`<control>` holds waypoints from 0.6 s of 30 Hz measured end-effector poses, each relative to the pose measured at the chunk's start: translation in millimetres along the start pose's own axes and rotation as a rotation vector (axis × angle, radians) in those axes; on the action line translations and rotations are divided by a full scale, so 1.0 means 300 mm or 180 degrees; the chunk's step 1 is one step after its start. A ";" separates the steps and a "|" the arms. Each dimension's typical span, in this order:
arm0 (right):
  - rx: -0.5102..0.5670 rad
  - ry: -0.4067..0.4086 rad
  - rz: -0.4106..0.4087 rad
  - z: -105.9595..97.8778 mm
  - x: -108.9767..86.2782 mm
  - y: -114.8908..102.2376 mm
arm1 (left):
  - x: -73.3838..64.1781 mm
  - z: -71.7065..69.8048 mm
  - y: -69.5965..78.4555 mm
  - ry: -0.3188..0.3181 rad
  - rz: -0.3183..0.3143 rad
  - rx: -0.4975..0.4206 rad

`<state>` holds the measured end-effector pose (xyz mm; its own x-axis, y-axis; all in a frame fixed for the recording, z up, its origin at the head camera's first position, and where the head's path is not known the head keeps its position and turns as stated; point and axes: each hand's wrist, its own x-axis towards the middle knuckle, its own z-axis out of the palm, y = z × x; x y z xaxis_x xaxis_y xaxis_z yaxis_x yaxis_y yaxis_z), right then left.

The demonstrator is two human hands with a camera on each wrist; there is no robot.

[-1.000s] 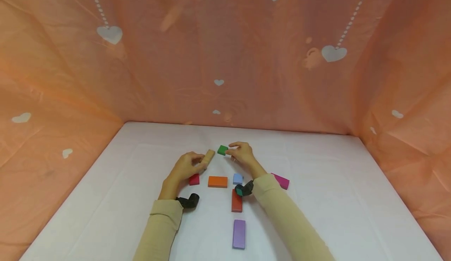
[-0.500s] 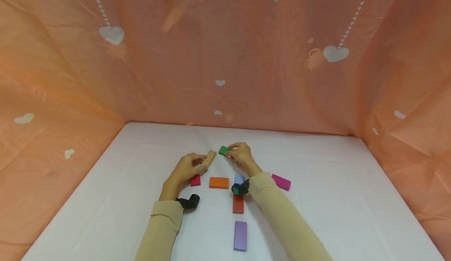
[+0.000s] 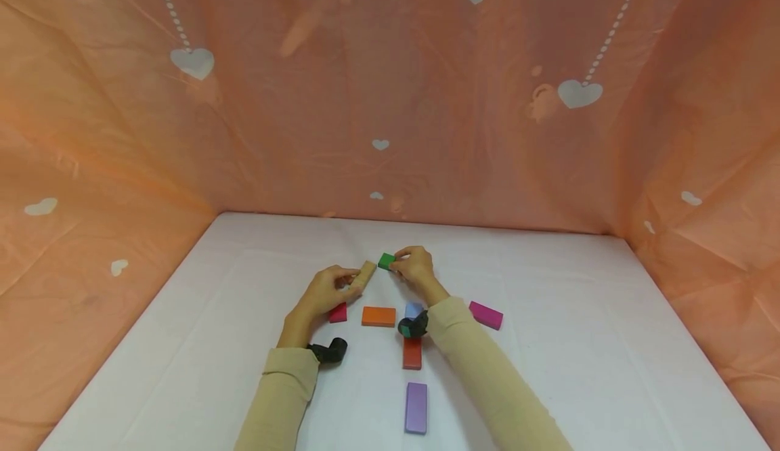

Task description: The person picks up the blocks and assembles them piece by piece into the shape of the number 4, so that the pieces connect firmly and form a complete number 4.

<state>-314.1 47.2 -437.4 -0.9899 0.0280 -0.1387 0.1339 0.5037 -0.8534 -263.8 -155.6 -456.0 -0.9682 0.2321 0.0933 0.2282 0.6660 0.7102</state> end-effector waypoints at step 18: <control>-0.0079 0.0062 -0.0094 0.015 0.007 -0.001 | 0.017 0.025 0.001 0.0008 0.0115 0.0052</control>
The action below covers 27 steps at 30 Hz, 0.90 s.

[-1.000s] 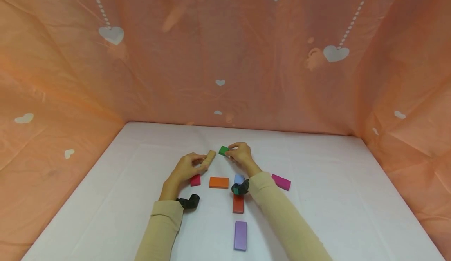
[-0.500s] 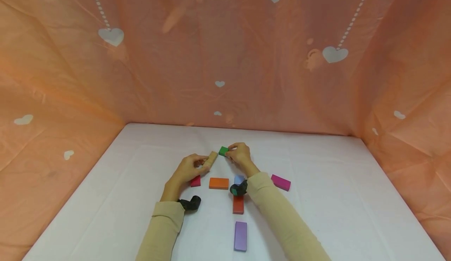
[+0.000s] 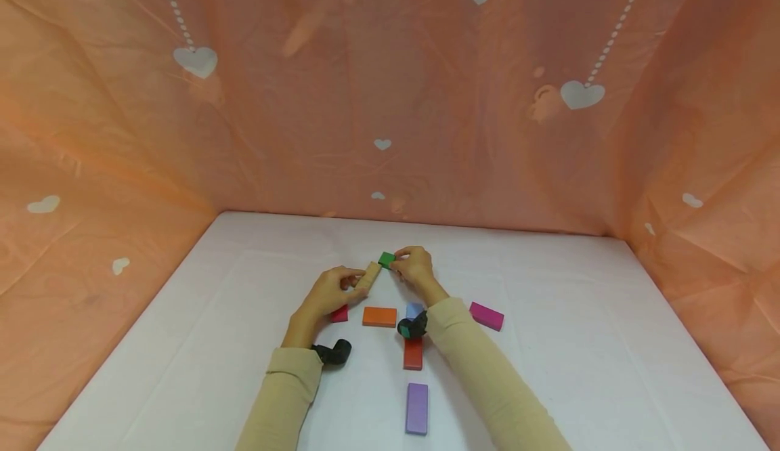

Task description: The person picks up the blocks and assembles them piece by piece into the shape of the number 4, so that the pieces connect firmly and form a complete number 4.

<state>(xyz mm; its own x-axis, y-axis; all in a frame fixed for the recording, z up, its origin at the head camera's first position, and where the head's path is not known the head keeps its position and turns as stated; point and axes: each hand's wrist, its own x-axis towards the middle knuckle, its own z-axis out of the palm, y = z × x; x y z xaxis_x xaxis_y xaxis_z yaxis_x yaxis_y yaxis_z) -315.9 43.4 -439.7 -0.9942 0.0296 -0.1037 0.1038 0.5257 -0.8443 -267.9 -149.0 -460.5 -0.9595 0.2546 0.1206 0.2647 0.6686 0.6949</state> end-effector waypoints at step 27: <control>0.0114 -0.0072 0.0058 -0.003 -0.008 -0.011 | -0.006 0.008 0.026 -0.0135 -0.0183 -0.0097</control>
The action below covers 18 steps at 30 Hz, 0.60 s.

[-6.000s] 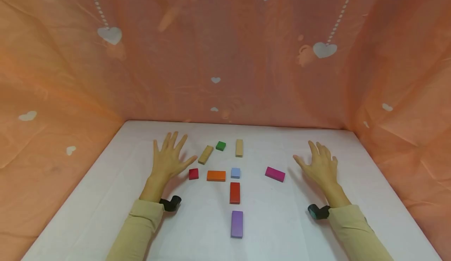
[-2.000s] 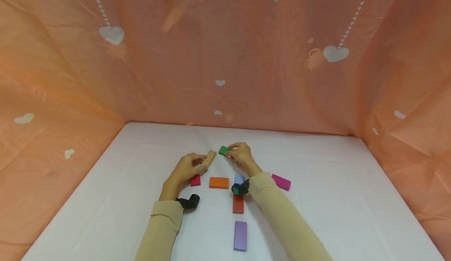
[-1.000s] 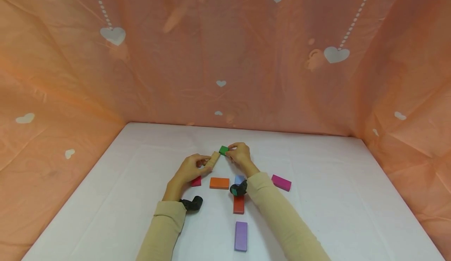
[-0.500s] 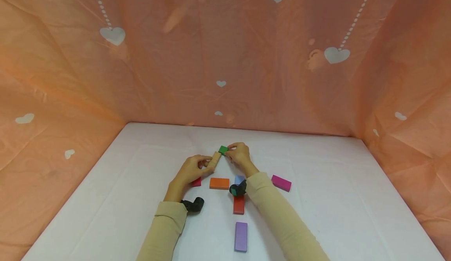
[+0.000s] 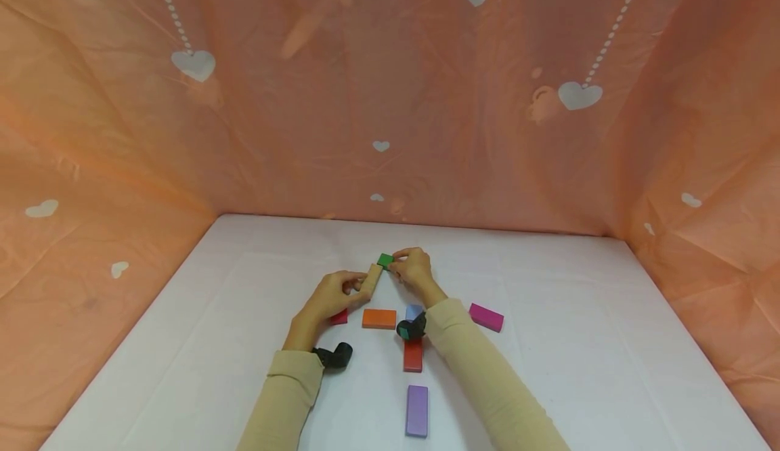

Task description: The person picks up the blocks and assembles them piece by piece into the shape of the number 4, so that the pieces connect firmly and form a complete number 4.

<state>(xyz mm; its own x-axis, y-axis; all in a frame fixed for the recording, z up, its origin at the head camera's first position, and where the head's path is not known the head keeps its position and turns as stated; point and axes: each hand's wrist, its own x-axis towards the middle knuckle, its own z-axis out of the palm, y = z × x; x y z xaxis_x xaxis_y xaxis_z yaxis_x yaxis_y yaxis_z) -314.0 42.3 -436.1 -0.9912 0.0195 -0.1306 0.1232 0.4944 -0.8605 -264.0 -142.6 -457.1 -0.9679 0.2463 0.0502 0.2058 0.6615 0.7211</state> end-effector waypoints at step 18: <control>-0.0001 -0.0073 0.0030 0.012 0.011 0.003 | 0.002 0.001 0.004 -0.0086 0.0133 -0.0100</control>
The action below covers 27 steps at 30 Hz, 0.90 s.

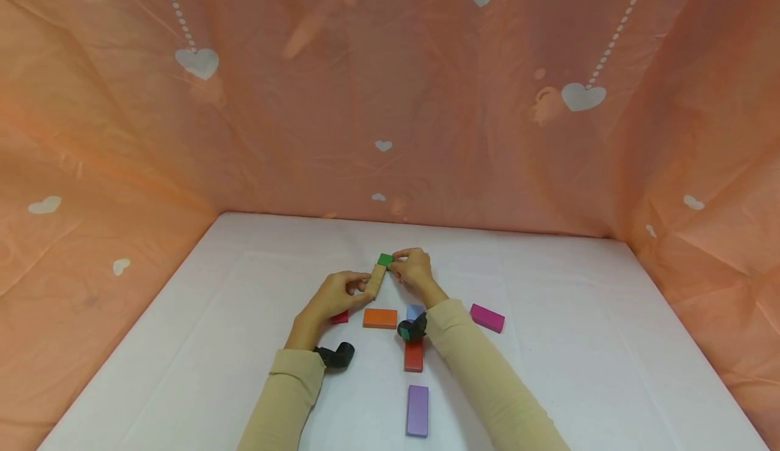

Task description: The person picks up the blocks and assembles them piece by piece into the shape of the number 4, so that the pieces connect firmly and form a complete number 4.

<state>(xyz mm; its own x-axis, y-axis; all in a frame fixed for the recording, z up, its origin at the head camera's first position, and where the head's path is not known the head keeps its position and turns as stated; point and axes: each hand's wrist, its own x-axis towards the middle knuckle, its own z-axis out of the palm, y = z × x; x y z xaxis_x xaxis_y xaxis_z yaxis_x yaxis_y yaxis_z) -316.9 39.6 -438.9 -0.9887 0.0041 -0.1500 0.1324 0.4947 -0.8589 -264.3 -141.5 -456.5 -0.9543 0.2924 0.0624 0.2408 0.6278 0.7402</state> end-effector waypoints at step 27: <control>0.0028 -0.0039 0.0092 -0.001 -0.006 -0.009 | 0.001 0.003 0.007 0.0007 -0.0036 0.0057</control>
<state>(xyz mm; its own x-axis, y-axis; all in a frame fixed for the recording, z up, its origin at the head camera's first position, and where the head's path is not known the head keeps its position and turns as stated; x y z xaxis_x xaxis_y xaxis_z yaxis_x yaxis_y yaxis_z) -315.6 38.6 -436.3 -0.9835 0.0077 -0.1806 0.1614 0.4868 -0.8584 -263.9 -139.6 -455.5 -0.9573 0.2835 0.0557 0.2331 0.6438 0.7288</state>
